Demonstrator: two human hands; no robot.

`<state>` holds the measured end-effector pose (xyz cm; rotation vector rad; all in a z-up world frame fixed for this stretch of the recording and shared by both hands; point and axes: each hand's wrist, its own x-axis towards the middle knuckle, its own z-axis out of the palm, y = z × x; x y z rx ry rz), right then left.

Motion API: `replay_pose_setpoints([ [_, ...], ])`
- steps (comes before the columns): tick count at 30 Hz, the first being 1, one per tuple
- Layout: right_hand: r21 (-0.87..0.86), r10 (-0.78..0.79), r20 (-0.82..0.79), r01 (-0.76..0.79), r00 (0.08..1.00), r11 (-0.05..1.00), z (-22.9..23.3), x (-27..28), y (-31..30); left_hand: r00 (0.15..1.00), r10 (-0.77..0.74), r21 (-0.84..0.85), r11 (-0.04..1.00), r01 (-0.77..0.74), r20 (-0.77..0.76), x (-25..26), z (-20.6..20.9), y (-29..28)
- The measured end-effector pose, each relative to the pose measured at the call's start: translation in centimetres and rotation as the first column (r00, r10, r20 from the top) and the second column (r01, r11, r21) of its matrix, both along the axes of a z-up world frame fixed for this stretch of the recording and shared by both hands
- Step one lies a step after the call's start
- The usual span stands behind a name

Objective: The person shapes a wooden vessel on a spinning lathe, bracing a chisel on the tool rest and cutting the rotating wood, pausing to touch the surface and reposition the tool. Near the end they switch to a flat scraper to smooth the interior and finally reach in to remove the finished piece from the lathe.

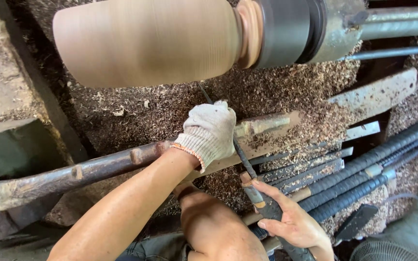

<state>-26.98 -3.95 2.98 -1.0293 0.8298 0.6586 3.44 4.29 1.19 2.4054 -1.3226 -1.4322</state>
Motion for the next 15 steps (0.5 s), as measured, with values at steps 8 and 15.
replay_pose_setpoints([
  [8, -0.028, -0.072, -0.064, 0.07, 0.995, 0.997, 0.7, 0.5, 1.8, 0.999, -0.018, -0.116, 0.993, 0.021, 0.029, -0.4, -1.2, 0.6],
  [15, -0.082, -0.175, -0.019, 0.173, 0.984, 0.982, 0.5, -0.9, 4.8, 0.999, -0.045, -0.151, 0.988, 0.045, 0.003, 0.0, -1.2, 0.6],
])
